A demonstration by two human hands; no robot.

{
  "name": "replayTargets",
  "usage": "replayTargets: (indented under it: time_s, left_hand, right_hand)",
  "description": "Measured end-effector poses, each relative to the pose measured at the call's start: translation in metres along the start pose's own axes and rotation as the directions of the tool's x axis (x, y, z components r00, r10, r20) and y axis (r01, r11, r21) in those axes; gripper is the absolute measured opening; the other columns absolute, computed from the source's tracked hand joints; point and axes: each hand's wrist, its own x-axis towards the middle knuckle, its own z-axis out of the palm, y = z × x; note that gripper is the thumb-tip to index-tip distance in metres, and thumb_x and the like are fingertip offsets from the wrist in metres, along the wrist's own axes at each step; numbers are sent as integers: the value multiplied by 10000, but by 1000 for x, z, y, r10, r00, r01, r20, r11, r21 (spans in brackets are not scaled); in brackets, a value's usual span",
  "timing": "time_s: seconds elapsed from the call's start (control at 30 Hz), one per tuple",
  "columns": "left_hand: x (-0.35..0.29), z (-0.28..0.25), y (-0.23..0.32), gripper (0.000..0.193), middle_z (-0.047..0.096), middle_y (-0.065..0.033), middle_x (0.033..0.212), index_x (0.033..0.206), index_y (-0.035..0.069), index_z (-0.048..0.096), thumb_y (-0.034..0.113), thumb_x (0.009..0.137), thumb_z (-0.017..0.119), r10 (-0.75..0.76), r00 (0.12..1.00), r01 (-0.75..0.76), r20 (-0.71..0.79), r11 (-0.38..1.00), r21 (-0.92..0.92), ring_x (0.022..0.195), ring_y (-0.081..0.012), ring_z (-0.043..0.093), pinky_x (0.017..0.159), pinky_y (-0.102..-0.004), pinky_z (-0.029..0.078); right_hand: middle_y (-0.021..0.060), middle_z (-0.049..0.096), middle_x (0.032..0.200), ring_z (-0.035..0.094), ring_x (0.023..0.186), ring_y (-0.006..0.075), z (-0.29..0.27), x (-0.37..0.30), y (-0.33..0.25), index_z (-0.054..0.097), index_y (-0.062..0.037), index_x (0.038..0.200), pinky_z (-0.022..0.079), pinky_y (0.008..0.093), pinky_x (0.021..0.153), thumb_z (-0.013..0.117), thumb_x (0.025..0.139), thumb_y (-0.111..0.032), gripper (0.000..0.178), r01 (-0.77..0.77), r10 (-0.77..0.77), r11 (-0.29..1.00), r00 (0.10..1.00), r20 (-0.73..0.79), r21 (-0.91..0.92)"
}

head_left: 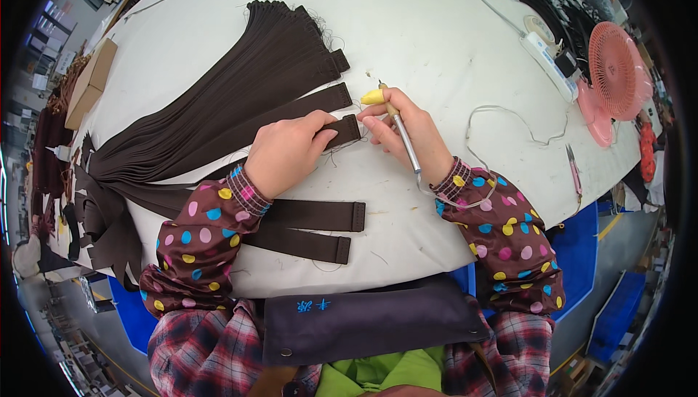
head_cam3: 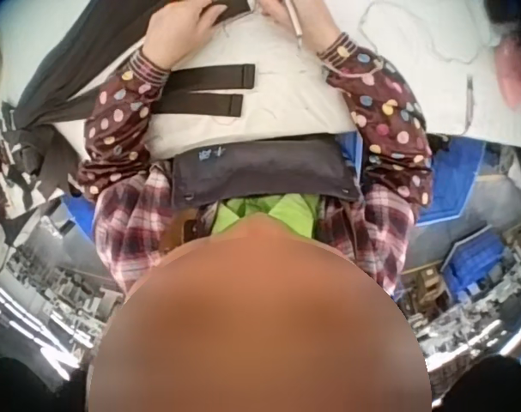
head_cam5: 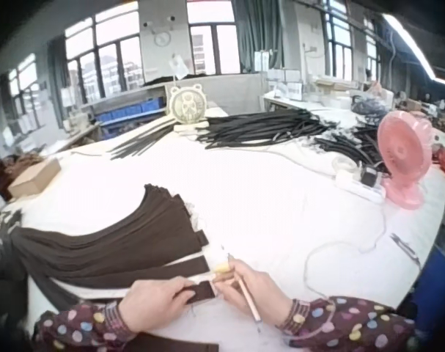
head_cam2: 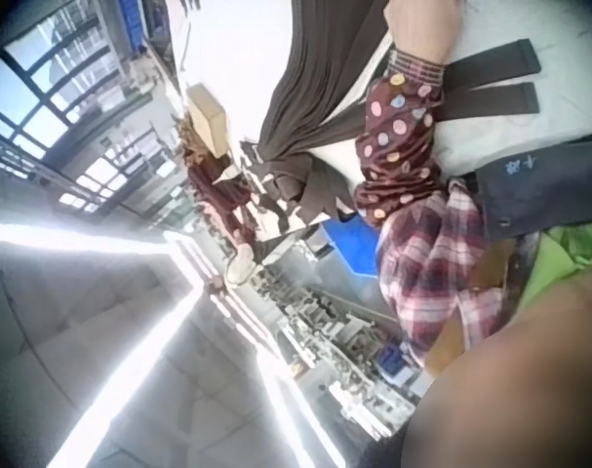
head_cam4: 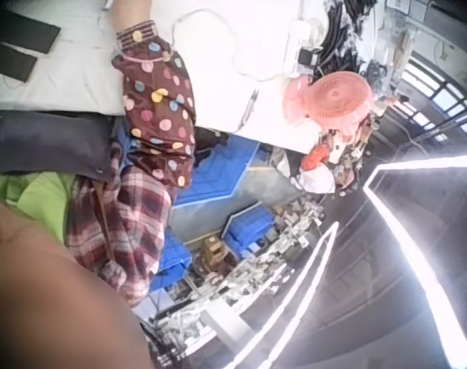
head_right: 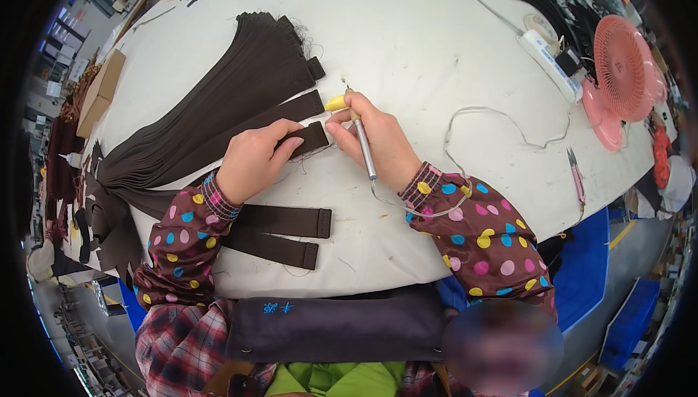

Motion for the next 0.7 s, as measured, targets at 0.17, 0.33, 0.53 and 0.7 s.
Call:
replayTargets:
  time_s: [0.17,0.33,0.53,0.7]
  left_hand:
    - [6,-7,-5,188,613,-121,649,946,49,632,218,893,568,-103,988,134,118,948,-288,613,-304,609,568,-375,464]
    - [6,-9,-4,191,609,-136,670,950,30,628,202,905,556,-122,983,161,135,930,-332,614,-302,599,572,-360,459]
    - [-2,-14,-1,172,622,-140,711,967,22,627,168,905,561,-168,977,206,128,893,-399,614,-275,598,592,-322,466]
    - [-22,-3,3,117,658,-107,824,944,29,655,94,872,590,-14,996,59,86,835,-546,712,-228,628,653,-283,491]
  right_hand:
    - [50,629,935,577,699,74,4,-6,-6,463,-7,1113,481,205,610,665,849,-106,347,70,-71,997,997,22,20]
    - [55,627,875,583,680,92,2,0,4,460,-13,1110,481,222,609,678,826,-72,363,152,-149,988,986,75,-35]
    - [73,627,804,623,729,246,-17,9,17,468,-31,1037,488,335,622,675,796,-95,324,162,-205,930,973,-101,-331]
    - [54,601,875,582,844,237,0,5,9,503,-49,1033,450,343,778,715,754,-104,354,411,-431,813,901,49,-412]
